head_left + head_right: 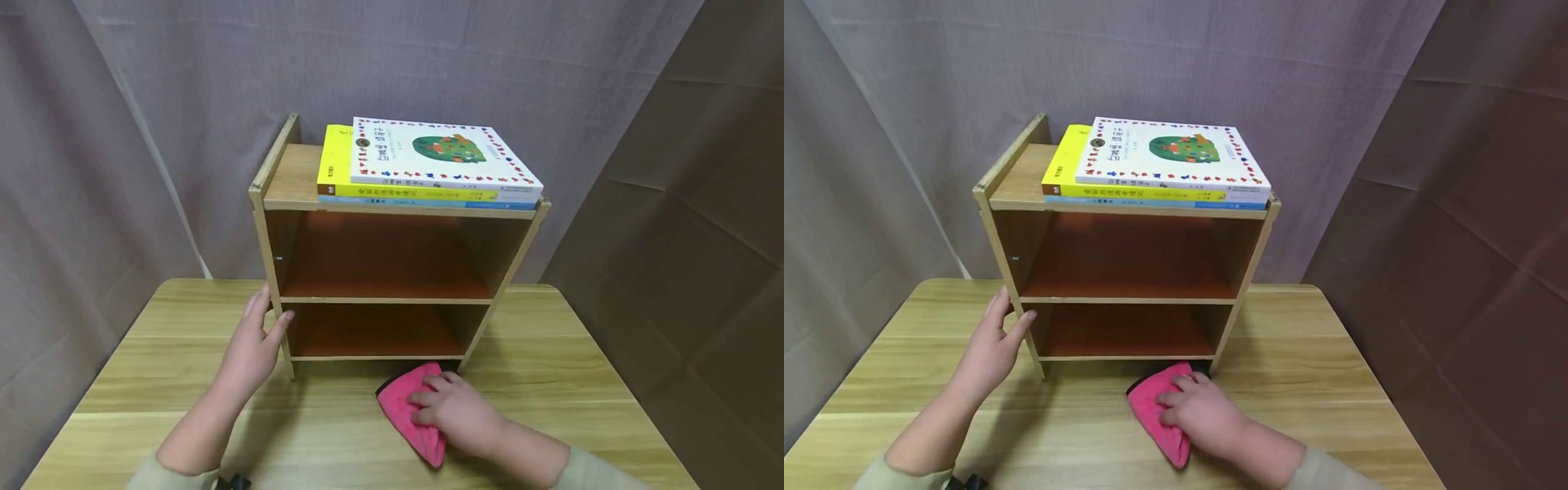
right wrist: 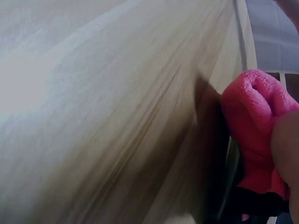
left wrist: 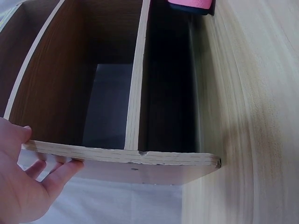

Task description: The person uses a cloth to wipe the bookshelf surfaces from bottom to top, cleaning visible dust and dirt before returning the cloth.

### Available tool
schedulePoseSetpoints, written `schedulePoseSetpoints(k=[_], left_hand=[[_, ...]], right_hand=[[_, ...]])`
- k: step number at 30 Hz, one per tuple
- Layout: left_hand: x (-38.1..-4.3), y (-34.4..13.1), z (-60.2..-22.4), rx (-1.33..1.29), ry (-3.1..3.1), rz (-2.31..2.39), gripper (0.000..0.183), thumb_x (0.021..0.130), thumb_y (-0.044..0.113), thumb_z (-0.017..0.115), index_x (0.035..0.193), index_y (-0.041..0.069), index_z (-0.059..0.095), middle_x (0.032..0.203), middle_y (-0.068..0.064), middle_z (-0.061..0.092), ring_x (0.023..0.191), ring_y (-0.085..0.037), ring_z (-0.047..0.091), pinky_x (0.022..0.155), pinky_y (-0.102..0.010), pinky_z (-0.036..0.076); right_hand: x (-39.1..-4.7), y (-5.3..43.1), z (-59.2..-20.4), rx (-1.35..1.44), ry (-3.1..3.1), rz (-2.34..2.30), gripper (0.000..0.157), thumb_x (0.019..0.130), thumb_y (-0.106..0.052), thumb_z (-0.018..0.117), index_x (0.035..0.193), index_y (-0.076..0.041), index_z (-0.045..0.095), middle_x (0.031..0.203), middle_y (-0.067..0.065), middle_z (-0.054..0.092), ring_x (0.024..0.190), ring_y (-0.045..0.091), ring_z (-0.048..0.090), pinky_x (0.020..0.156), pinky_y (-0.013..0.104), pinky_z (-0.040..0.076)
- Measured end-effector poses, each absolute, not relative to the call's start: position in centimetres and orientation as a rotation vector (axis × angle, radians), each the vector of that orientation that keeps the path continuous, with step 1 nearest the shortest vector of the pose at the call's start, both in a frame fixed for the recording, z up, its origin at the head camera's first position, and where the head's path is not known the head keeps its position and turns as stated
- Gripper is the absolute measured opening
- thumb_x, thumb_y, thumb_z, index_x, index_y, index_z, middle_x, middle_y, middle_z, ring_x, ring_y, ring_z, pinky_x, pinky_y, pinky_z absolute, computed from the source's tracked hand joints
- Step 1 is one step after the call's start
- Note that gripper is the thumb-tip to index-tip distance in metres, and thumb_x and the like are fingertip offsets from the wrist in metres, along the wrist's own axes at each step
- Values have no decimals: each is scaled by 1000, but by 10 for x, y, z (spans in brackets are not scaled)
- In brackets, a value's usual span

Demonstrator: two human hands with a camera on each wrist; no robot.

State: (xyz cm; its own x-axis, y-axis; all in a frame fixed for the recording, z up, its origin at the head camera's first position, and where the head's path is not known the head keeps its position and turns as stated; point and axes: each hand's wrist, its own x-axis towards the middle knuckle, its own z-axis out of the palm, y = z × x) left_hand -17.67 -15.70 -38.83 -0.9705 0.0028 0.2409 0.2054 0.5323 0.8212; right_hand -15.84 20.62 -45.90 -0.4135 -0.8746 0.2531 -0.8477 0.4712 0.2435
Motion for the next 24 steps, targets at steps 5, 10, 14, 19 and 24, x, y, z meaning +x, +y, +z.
schedulePoseSetpoints(k=[5, 10, 14, 19, 24], left_hand=[[-178, -158, -387, -190, -2559, -1404, 70, 103, 44, 47, 161, 24, 12, 162, -12, 18, 142, -39, 30, 111, -62, 29], [-179, -157, -387, -201, -2549, -1405, 69, 103, 43, 48, 160, 26, 12, 162, -11, 19, 142, -40, 30, 111, -63, 28], [-180, -157, -388, -206, -2545, -1405, 69, 104, 40, 49, 160, 27, 12, 162, -12, 19, 141, -41, 30, 110, -64, 29], [-179, -157, -388, -199, -2547, -1415, 69, 104, 37, 50, 160, 28, 11, 162, -10, 19, 142, -40, 29, 111, -64, 29], [-178, -156, -389, -196, -2538, -1415, 67, 104, 39, 49, 160, 31, 13, 162, -8, 21, 141, -38, 31, 110, -63, 31]], right_hand=[[-163, 208, -457, 1467, -2289, -129, 25, 73, -15, 77, 92, -31, 78, 110, -11, 70, 105, 23, 61, 88, 49, 52], [-167, 212, -455, 1477, -2267, -188, 23, 74, -15, 77, 92, -30, 78, 110, -12, 70, 106, 23, 60, 90, 51, 53], [-170, 216, -455, 1501, -2233, -224, 19, 76, -17, 75, 90, -30, 77, 109, -12, 70, 106, 21, 62, 95, 49, 51], [-174, 220, -456, 1527, -2182, -241, 15, 78, -20, 72, 88, -29, 77, 106, -13, 71, 105, 21, 64, 97, 47, 51], [-177, 224, -458, 1530, -2165, -240, 13, 79, -21, 68, 86, -27, 76, 104, -10, 72, 102, 22, 66, 99, 43, 50]])
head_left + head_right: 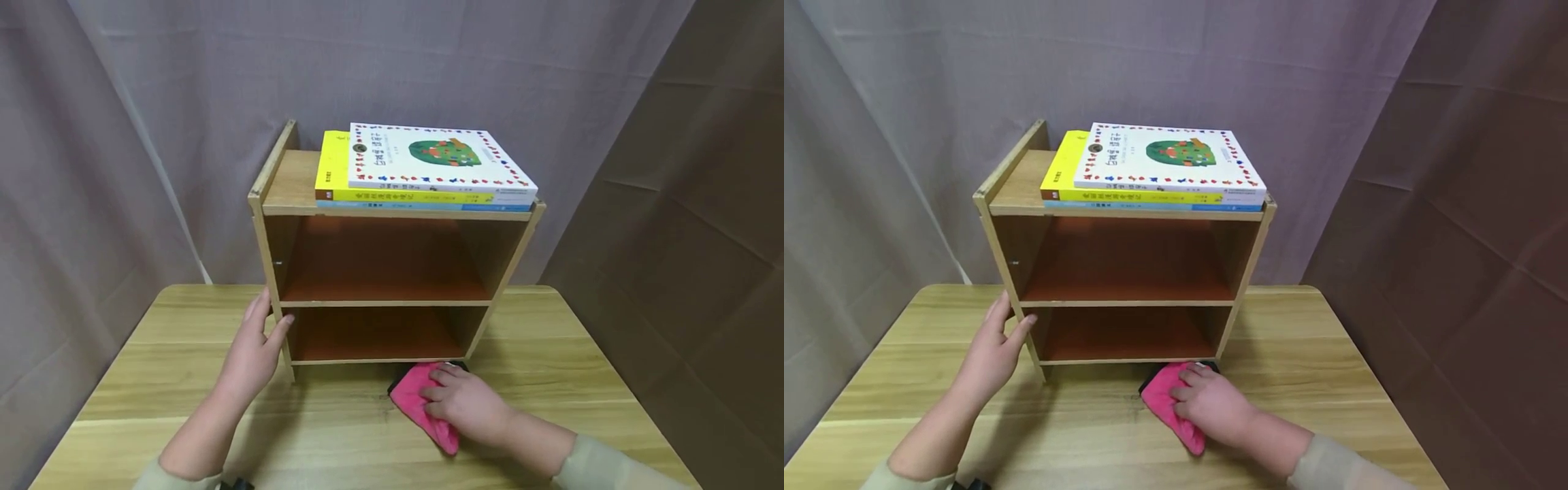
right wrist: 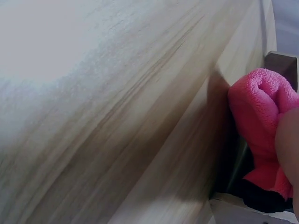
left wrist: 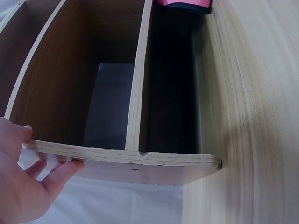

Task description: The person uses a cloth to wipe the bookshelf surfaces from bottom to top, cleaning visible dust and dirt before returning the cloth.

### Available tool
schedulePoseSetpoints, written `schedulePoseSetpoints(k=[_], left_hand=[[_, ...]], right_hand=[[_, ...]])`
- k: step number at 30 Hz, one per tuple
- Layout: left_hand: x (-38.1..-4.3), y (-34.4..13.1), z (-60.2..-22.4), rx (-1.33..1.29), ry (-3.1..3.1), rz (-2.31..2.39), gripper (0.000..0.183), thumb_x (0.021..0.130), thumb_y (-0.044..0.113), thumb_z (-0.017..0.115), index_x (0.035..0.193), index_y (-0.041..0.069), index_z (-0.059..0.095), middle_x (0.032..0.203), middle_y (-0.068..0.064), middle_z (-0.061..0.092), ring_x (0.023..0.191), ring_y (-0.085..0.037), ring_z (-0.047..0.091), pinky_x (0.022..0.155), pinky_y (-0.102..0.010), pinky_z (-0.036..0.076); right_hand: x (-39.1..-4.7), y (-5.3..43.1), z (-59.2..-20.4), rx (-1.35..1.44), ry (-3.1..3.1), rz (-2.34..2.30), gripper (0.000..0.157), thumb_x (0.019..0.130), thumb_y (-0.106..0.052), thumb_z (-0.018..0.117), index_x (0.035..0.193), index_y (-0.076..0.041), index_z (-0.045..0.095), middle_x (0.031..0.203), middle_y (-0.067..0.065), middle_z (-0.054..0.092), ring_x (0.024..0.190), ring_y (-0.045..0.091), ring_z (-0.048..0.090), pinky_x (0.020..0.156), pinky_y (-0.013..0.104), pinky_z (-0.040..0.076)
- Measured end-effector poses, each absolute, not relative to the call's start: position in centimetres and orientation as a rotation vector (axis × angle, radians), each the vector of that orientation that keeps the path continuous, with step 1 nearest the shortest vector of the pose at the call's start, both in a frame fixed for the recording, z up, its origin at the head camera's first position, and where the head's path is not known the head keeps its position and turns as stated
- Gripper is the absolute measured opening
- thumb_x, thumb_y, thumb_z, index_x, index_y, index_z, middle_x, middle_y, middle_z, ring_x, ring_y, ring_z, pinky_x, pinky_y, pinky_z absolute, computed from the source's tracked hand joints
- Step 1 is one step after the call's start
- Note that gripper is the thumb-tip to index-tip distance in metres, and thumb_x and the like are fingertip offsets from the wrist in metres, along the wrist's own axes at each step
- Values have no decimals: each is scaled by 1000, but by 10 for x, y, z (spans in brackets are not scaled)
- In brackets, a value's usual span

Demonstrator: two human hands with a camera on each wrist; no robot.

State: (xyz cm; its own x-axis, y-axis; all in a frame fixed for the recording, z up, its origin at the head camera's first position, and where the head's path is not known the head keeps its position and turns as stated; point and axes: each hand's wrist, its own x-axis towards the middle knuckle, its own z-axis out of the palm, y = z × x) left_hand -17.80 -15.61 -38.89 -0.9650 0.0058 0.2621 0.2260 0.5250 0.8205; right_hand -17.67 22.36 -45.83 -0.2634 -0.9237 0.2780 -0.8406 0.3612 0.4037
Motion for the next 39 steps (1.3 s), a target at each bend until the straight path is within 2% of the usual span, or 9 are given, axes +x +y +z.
schedulePoseSetpoints(k=[4, 10, 15, 20, 30, 39], left_hand=[[-177, -155, -389, -205, -2519, -1416, 64, 104, 41, 49, 159, 35, 18, 160, -6, 24, 140, -37, 32, 109, -63, 33], [-177, -156, -390, -213, -2517, -1407, 63, 104, 37, 50, 159, 33, 18, 160, -8, 23, 141, -38, 32, 110, -63, 30], [-179, -156, -390, -221, -2511, -1397, 63, 104, 33, 51, 158, 33, 20, 161, -9, 22, 140, -39, 33, 110, -64, 30], [-179, -157, -390, -212, -2516, -1396, 63, 104, 36, 51, 158, 33, 20, 162, -8, 21, 141, -39, 31, 111, -63, 29], [-179, -157, -390, -207, -2518, -1394, 63, 104, 36, 51, 159, 34, 20, 162, -9, 20, 141, -39, 31, 111, -63, 28], [-179, -157, -391, -226, -2507, -1386, 62, 104, 31, 52, 158, 34, 21, 160, -9, 24, 140, -38, 33, 111, -63, 29]], right_hand=[[-178, 226, -460, 1505, -2195, -276, 13, 78, -21, 69, 87, -26, 77, 104, -8, 73, 102, 23, 67, 99, 44, 50], [-176, 228, -461, 1452, -2266, -354, 19, 77, -17, 73, 92, -26, 79, 107, -7, 73, 105, 23, 67, 100, 44, 49], [-175, 228, -463, 1419, -2300, -328, 18, 78, -15, 71, 89, -26, 79, 107, -6, 73, 104, 24, 66, 99, 44, 50], [-175, 227, -463, 1391, -2335, -279, 17, 78, -14, 70, 87, -26, 78, 107, -5, 73, 103, 26, 66, 95, 47, 52], [-176, 219, -469, 1332, -2396, -98, 32, 67, 0, 72, 89, -21, 79, 105, -1, 74, 101, 28, 66, 93, 44, 53], [-178, 215, -476, 1221, -2576, 109, 39, 69, 6, 69, 96, -19, 79, 112, 3, 72, 106, 32, 66, 93, 44, 53]])
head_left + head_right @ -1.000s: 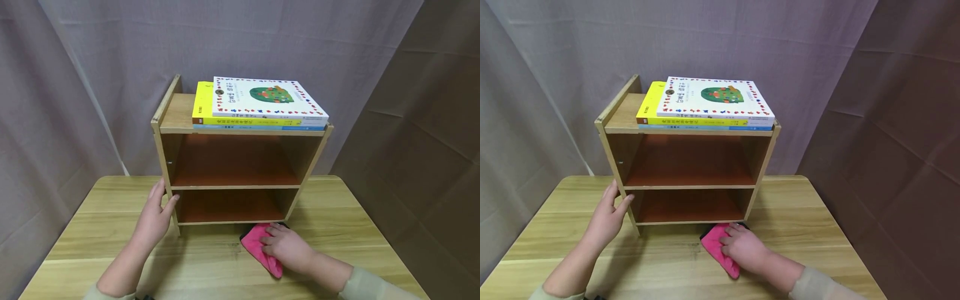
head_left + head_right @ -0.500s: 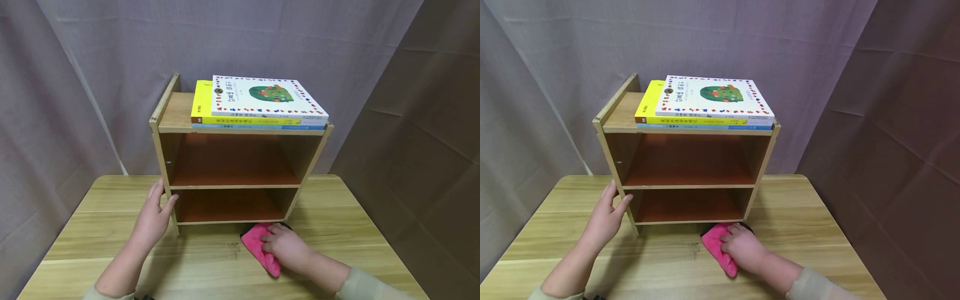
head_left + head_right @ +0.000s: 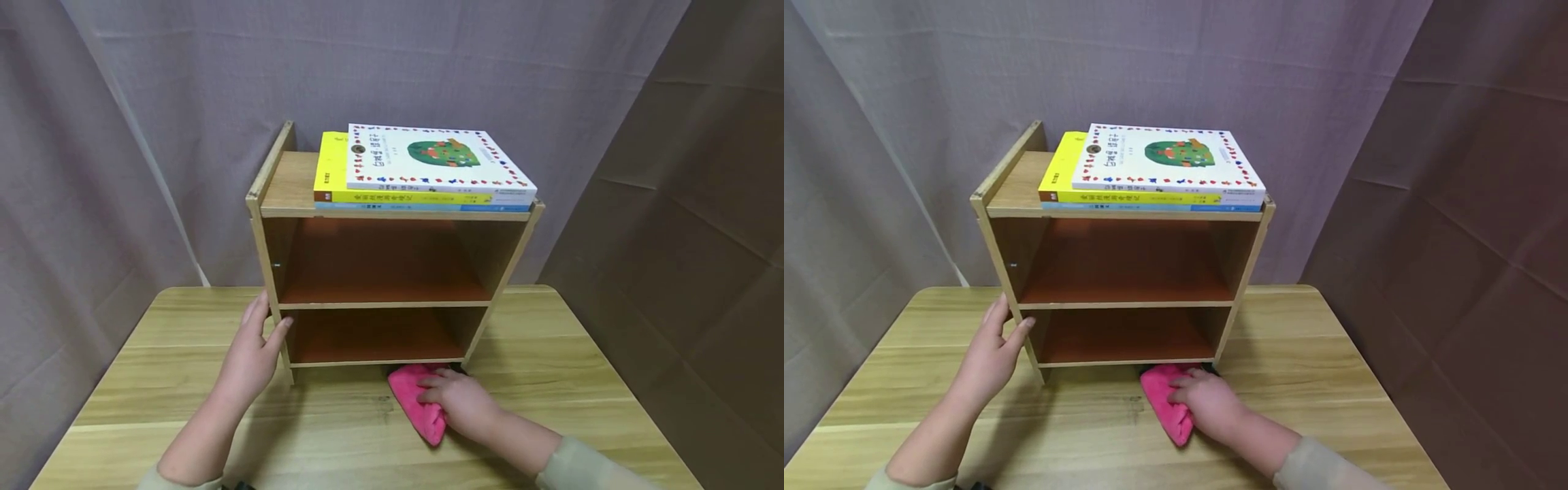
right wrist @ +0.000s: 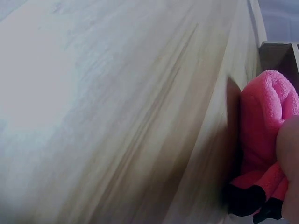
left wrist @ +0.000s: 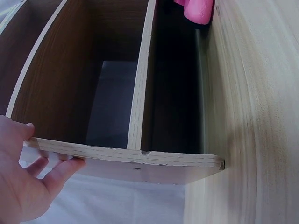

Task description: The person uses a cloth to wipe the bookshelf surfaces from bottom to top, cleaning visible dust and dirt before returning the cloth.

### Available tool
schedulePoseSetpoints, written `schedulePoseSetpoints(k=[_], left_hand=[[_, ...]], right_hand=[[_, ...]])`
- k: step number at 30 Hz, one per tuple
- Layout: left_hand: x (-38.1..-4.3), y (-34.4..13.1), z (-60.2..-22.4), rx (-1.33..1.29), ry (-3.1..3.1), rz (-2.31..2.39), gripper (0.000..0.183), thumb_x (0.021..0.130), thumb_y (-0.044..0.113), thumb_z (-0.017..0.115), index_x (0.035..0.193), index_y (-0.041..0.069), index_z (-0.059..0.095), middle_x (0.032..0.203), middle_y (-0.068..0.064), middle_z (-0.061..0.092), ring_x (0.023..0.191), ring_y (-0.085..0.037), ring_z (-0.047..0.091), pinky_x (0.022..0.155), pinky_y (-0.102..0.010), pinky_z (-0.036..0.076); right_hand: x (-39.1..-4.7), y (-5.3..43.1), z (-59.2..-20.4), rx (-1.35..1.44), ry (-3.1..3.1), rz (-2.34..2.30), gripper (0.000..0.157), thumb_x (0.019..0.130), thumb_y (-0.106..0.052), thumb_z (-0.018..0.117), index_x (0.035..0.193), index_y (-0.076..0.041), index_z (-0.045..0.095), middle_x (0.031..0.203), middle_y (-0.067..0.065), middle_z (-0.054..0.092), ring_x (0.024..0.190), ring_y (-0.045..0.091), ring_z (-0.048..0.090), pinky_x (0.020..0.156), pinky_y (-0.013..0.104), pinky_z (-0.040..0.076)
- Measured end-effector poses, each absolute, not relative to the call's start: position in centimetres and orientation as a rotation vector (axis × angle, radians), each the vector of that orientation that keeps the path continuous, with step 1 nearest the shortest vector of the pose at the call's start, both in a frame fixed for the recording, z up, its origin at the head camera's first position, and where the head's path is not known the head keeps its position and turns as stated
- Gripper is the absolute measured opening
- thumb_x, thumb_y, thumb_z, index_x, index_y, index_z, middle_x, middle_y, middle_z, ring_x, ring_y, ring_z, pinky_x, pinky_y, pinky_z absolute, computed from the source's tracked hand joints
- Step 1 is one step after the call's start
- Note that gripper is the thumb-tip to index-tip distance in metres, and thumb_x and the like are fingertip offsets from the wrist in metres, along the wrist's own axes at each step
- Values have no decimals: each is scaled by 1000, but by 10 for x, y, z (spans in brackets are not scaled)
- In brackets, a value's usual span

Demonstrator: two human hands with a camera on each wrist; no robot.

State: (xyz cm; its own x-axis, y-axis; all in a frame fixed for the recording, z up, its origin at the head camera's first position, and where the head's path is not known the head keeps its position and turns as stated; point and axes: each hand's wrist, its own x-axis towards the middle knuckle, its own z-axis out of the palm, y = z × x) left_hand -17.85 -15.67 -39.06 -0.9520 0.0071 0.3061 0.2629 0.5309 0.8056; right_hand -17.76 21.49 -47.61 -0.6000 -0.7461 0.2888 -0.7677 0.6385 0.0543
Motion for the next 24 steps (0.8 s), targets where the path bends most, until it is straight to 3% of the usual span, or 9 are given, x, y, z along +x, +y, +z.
schedulePoseSetpoints(k=[11, 17, 24], left_hand=[[-179, -157, -391, -207, -2515, -1390, 63, 104, 32, 52, 158, 35, 19, 161, -7, 23, 141, -37, 33, 111, -63, 29], [-179, -157, -392, -206, -2525, -1377, 64, 104, 38, 49, 159, 35, 16, 162, -8, 21, 142, -39, 31, 111, -63, 28], [-179, -157, -392, -219, -2519, -1381, 65, 104, 32, 51, 159, 34, 16, 162, -9, 21, 141, -39, 32, 111, -63, 28]], right_hand=[[-181, 212, -482, 1193, -2543, 220, 33, 70, -3, 76, 99, -18, 80, 113, 3, 72, 106, 29, 66, 94, 42, 52], [-180, 211, -482, 1165, -2506, 236, 37, 72, 2, 71, 101, -19, 80, 116, 3, 71, 105, 27, 65, 91, 41, 54], [-179, 208, -483, 1145, -2482, 237, 48, 68, 9, 64, 104, -19, 79, 118, 3, 70, 106, 26, 64, 90, 40, 54]])
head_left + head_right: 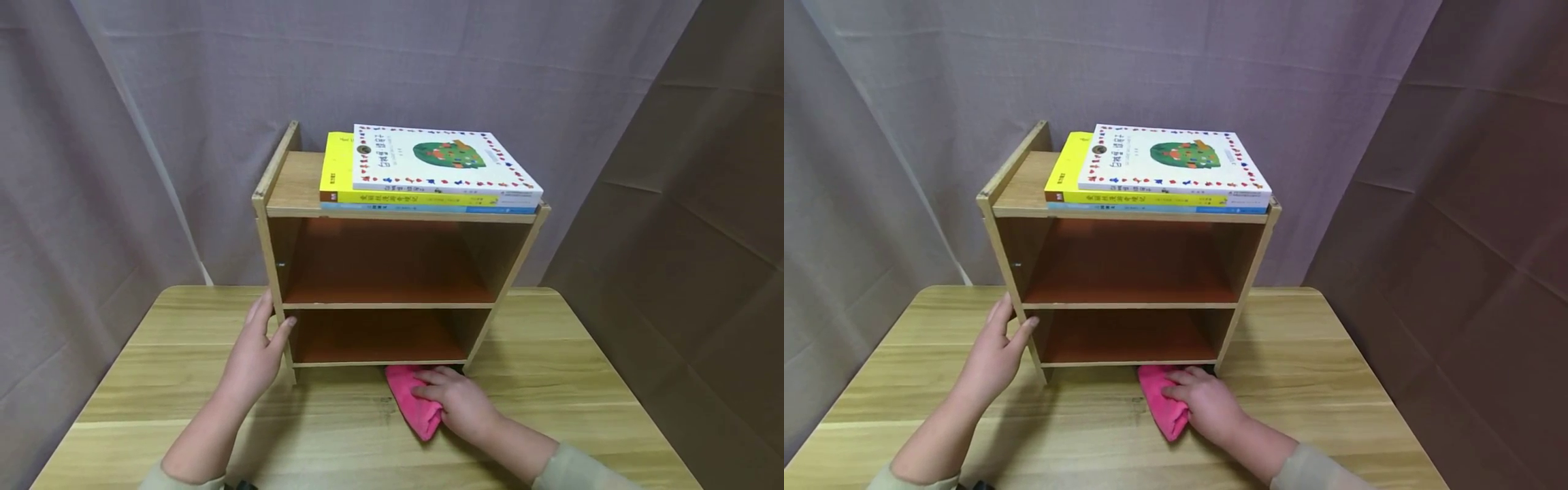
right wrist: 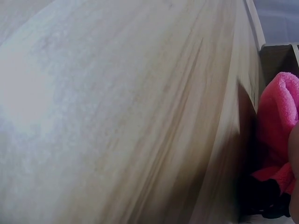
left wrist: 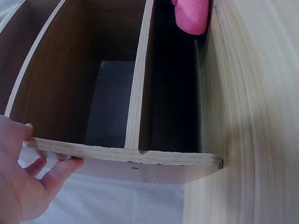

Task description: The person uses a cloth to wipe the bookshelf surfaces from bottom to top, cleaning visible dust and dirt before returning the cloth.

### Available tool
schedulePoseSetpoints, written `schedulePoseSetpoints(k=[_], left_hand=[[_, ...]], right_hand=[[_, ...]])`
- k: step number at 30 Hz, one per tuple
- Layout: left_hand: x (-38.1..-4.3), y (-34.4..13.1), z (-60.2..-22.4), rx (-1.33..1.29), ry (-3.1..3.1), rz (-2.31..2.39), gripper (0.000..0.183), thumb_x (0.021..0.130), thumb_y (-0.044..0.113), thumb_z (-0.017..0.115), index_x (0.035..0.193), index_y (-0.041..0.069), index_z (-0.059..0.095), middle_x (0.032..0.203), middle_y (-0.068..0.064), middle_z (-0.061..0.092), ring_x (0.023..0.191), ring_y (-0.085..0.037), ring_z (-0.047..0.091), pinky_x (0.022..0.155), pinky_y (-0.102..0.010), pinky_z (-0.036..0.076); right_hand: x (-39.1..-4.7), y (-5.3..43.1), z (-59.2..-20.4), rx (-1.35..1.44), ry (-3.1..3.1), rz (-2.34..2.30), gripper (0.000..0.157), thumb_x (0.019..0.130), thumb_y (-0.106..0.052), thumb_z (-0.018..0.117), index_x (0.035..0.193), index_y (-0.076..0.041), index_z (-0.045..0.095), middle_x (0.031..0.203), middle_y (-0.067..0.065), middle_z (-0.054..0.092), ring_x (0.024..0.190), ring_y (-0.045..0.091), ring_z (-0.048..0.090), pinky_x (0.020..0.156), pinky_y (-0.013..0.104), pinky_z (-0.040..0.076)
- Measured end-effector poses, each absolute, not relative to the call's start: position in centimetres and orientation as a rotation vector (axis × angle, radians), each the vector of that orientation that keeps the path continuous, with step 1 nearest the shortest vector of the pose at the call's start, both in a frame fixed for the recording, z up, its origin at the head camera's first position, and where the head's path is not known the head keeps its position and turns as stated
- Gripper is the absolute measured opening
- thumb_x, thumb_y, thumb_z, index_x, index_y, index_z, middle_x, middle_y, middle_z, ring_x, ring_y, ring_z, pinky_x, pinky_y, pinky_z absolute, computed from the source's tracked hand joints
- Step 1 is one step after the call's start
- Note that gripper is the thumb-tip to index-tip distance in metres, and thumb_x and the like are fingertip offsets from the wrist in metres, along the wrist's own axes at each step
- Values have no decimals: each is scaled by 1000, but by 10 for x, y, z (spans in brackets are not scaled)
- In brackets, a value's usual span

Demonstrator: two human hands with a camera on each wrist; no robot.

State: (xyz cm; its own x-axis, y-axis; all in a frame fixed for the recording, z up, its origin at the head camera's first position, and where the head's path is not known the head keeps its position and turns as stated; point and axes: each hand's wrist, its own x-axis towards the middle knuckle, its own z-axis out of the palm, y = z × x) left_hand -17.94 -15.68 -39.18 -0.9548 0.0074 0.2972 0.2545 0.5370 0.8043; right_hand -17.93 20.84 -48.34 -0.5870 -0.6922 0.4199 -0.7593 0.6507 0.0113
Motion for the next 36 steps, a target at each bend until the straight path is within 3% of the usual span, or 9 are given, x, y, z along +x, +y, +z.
schedulePoseSetpoints(k=[8, 21, 28, 36], left_hand=[[-177, -157, -391, -207, -2530, -1384, 65, 104, 38, 49, 159, 33, 15, 161, -8, 22, 141, -38, 32, 112, -62, 27], [-178, -159, -393, -200, -2502, -1392, 63, 104, 34, 51, 158, 35, 19, 160, -7, 25, 139, -37, 35, 109, -63, 32], [-178, -158, -394, -199, -2501, -1402, 63, 104, 34, 50, 158, 36, 18, 159, -6, 26, 139, -35, 35, 109, -63, 32], [-181, -156, -393, -216, -2492, -1395, 61, 104, 34, 51, 157, 36, 22, 159, -5, 26, 140, -34, 35, 110, -62, 31]], right_hand=[[-180, 203, -485, 1150, -2441, 248, 48, 67, 9, 66, 104, -19, 79, 119, 3, 70, 106, 27, 64, 90, 40, 55], [-181, 194, -484, 1153, -2423, 243, 43, 69, 7, 71, 103, -18, 79, 118, 4, 70, 107, 30, 66, 92, 43, 54], [-181, 189, -483, 1148, -2470, 233, 46, 70, 8, 67, 106, -19, 79, 122, 4, 69, 113, 29, 64, 101, 47, 48], [-181, 181, -484, 1148, -2453, 291, 49, 69, 11, 65, 105, -18, 79, 122, 4, 69, 114, 30, 64, 101, 47, 48]])
